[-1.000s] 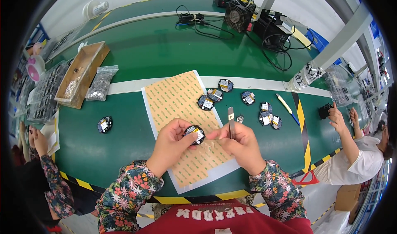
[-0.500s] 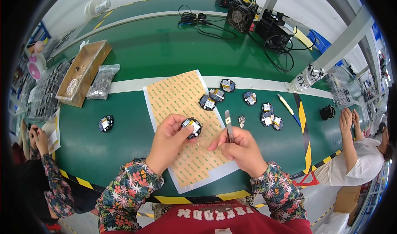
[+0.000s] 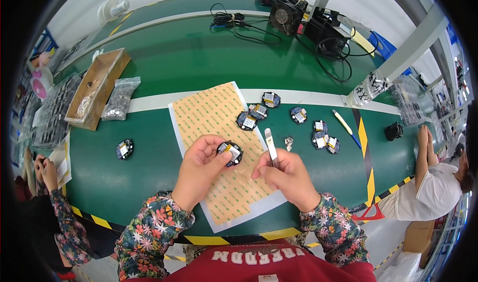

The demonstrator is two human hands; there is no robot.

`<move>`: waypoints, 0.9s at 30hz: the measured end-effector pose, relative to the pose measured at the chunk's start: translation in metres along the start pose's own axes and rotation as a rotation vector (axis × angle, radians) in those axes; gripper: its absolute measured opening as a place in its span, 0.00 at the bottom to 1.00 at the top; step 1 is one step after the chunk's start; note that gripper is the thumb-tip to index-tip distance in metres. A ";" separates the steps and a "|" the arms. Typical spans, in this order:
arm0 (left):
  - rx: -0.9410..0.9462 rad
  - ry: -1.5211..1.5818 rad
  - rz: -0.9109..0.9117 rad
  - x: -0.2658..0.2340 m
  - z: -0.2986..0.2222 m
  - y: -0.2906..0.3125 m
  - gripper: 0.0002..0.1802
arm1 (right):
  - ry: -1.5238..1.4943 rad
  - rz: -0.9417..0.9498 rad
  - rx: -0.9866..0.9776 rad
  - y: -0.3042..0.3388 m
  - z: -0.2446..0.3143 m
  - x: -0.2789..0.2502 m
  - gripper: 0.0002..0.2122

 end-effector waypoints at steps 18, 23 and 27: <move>0.026 -0.171 0.156 0.021 0.002 0.011 0.12 | 0.720 -0.369 -0.566 0.019 0.043 0.000 0.06; 0.017 -0.187 0.165 0.020 0.003 0.010 0.11 | 0.863 -0.378 -0.705 0.023 0.049 0.005 0.07; -0.036 -0.142 0.127 0.018 0.006 0.009 0.12 | 0.940 -0.378 -0.787 0.027 0.053 0.011 0.08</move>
Point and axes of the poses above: each hand's wrist, its own y-axis away from the middle knuckle, its own x-axis out of the palm, z = x × y, the point moved 9 cm from there along -y, towards the middle knuckle, and after that the axes turned 14 degrees about y, right-handed, at the moved point
